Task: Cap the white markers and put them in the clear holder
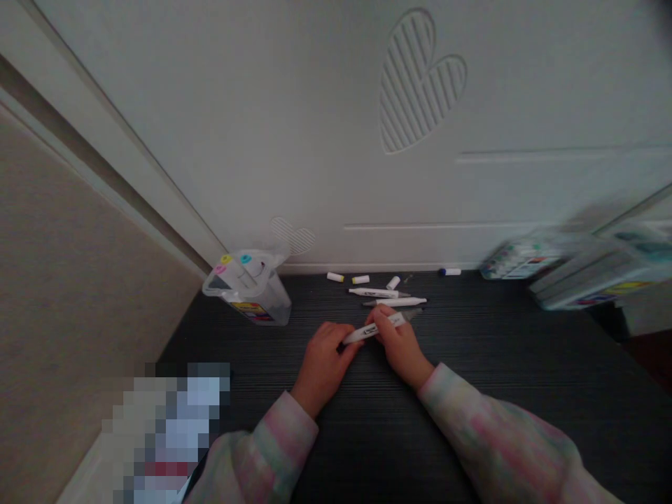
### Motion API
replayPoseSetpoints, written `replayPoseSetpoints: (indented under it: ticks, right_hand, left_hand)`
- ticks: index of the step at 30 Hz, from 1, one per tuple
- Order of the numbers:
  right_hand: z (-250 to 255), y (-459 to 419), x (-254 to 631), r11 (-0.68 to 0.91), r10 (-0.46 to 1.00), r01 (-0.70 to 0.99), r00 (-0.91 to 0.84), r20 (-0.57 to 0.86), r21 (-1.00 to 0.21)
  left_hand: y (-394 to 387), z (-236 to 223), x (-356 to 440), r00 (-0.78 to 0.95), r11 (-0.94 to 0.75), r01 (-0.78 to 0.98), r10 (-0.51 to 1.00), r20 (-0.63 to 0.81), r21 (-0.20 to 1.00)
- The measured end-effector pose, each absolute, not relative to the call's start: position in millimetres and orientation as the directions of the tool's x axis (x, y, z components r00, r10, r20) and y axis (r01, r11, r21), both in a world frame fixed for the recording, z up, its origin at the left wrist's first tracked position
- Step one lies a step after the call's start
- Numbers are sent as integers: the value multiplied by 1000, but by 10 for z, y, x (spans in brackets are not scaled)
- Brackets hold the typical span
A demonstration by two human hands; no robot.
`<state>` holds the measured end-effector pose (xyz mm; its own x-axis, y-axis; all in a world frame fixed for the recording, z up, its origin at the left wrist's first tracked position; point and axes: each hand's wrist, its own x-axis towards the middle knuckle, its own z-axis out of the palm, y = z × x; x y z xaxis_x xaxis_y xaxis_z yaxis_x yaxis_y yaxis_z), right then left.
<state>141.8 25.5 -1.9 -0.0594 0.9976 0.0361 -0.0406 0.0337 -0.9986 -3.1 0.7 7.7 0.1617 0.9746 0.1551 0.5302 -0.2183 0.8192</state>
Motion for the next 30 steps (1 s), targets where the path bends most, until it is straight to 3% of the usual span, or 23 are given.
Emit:
replayPoseSetpoints:
  ticks: [8, 16, 23, 30]
  right_hand:
    - [-31, 300, 1040, -84, 996, -219, -16, -82, -972]
    - [-99, 237, 899, -112, 982, -426, 89, -165, -898]
    - [-131, 268, 902, -99, 969, -520, 142, -200, -848]
    - [-151, 265, 896, -85, 974, -453, 149, -170, -888]
  left_hand:
    - [41, 142, -67, 1, -59, 285, 998, 61, 957]
    - [74, 44, 113, -252, -77, 131, 962, 109, 988]
    - [120, 1, 199, -282, -74, 25, 956, 78, 997]
    - [116, 45, 186, -232, -50, -185, 973, 6, 982]
